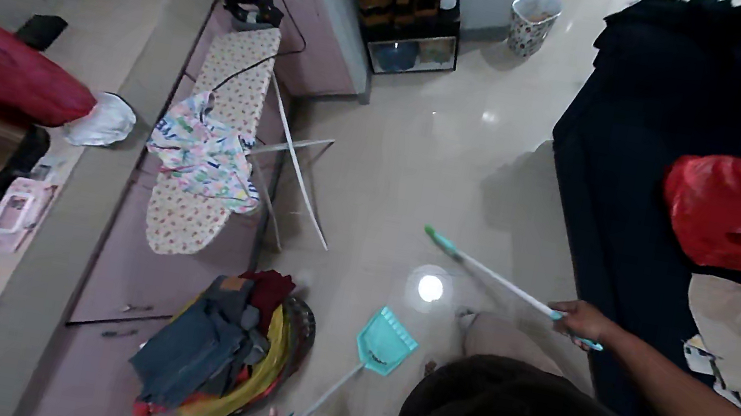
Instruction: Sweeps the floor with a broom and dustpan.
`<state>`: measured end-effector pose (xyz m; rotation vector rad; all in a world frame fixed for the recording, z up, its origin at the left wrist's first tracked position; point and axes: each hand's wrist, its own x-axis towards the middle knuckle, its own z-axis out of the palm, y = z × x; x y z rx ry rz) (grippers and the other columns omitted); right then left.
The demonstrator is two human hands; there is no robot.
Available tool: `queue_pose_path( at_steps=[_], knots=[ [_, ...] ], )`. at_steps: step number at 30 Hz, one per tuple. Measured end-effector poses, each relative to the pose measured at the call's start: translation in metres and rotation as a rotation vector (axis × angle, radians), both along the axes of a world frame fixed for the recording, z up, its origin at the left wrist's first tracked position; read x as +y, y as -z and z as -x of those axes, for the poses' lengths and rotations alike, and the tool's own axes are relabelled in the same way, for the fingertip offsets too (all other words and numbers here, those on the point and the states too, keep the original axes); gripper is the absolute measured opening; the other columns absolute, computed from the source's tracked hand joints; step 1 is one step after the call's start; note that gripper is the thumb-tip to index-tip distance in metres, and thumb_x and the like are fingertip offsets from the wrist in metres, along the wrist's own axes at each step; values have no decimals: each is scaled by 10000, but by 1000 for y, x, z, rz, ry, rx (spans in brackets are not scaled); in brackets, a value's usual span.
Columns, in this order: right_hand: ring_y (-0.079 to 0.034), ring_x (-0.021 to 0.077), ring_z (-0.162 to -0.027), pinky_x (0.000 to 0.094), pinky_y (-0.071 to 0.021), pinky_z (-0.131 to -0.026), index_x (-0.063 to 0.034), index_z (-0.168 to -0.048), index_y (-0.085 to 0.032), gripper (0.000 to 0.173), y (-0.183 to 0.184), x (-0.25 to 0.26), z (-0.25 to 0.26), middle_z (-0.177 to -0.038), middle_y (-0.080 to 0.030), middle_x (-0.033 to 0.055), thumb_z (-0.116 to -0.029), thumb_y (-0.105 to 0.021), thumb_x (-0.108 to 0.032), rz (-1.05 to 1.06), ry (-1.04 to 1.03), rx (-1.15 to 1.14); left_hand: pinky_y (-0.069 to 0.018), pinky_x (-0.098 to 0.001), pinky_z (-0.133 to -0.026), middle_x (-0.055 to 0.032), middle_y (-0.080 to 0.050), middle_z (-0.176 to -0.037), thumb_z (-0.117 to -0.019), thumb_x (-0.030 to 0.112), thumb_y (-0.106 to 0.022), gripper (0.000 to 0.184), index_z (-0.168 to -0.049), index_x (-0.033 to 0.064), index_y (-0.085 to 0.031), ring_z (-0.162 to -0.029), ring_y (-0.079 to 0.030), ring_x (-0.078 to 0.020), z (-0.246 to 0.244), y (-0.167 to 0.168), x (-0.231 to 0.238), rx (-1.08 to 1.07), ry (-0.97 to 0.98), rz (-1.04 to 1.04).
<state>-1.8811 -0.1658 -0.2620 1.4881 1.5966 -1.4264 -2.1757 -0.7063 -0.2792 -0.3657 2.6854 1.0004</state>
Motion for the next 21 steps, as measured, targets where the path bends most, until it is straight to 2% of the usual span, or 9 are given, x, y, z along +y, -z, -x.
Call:
queue_pose_path(
  at_steps=[2,5,7,9,11,14,17,19,21],
  knots=[
    [-509,147,-560,322,-466,-532,-111,-1456,-551,464,7,19,-7,-866,-619,116,-1000,-637,-101,-105,42,-36,-308,-555,-1196,-334,-409,-1535,-1045,306,-596,607,-1481,-87,-440,-1454,-383,-450,3,-11,17,43,-29,0],
    [-554,194,-639,385,-505,-617,16,-1226,-622,262,31,67,0,-886,-611,149,-985,-630,-86,-207,212,-66,-312,-574,-1174,-370,-425,-1505,-1042,269,-602,579,-1456,-110,-463,-1434,-388,-494,2,-48,71,79,-95,12],
    [-587,244,-737,445,-515,-715,61,-1174,-633,251,54,115,15,-967,-634,191,-998,-625,-118,-228,342,-93,-316,-587,-1171,-371,-445,-1487,-1028,260,-621,578,-1435,-123,-478,-1423,-401,-497,9,-36,83,106,-80,36],
    [-597,214,-762,398,-523,-713,35,-1159,-625,257,71,161,43,-983,-622,152,-997,-623,-165,-224,418,-109,-322,-544,-1188,-354,-447,-1492,-1042,244,-600,565,-1448,-122,-457,-1427,-414,-458,15,-34,109,61,-34,72],
    [-660,324,-1006,488,-541,-880,84,-1268,-585,368,72,188,76,-1195,-638,250,-999,-637,-162,-164,263,-122,-348,-532,-1177,-347,-483,-1462,-1046,224,-594,545,-1446,-121,-461,-1397,-455,-441,22,-40,150,14,11,94],
    [-569,423,-1290,557,-456,-1071,125,-1352,-530,438,55,182,112,-1378,-565,313,-1034,-590,-170,-80,-368,-103,-368,-563,-1156,-362,-528,-1409,-1029,183,-614,509,-1408,-137,-498,-1358,-491,-471,31,-51,222,-11,172,119],
    [-571,450,-1279,584,-457,-1061,112,-1366,-536,505,51,180,141,-1350,-584,316,-986,-661,-196,-20,-617,-45,-386,-567,-1158,-310,-565,-1406,-1005,170,-657,480,-1388,-98,-547,-1352,-521,-442,40,-57,294,-78,342,148],
    [-628,424,-1177,571,-498,-997,105,-1278,-580,448,58,199,157,-1262,-621,302,-979,-678,-214,9,-603,3,-379,-596,-1156,-247,-612,-1387,-987,228,-690,457,-1356,-32,-617,-1338,-545,-429,44,-53,326,-125,469,238],
    [-641,407,-1119,562,-498,-977,103,-1261,-608,395,60,238,174,-1222,-638,300,-997,-662,-186,60,-520,76,-368,-632,-1148,-218,-635,-1375,-984,255,-694,441,-1347,9,-646,-1325,-557,-436,48,-46,349,-180,563,309]
  ],
)
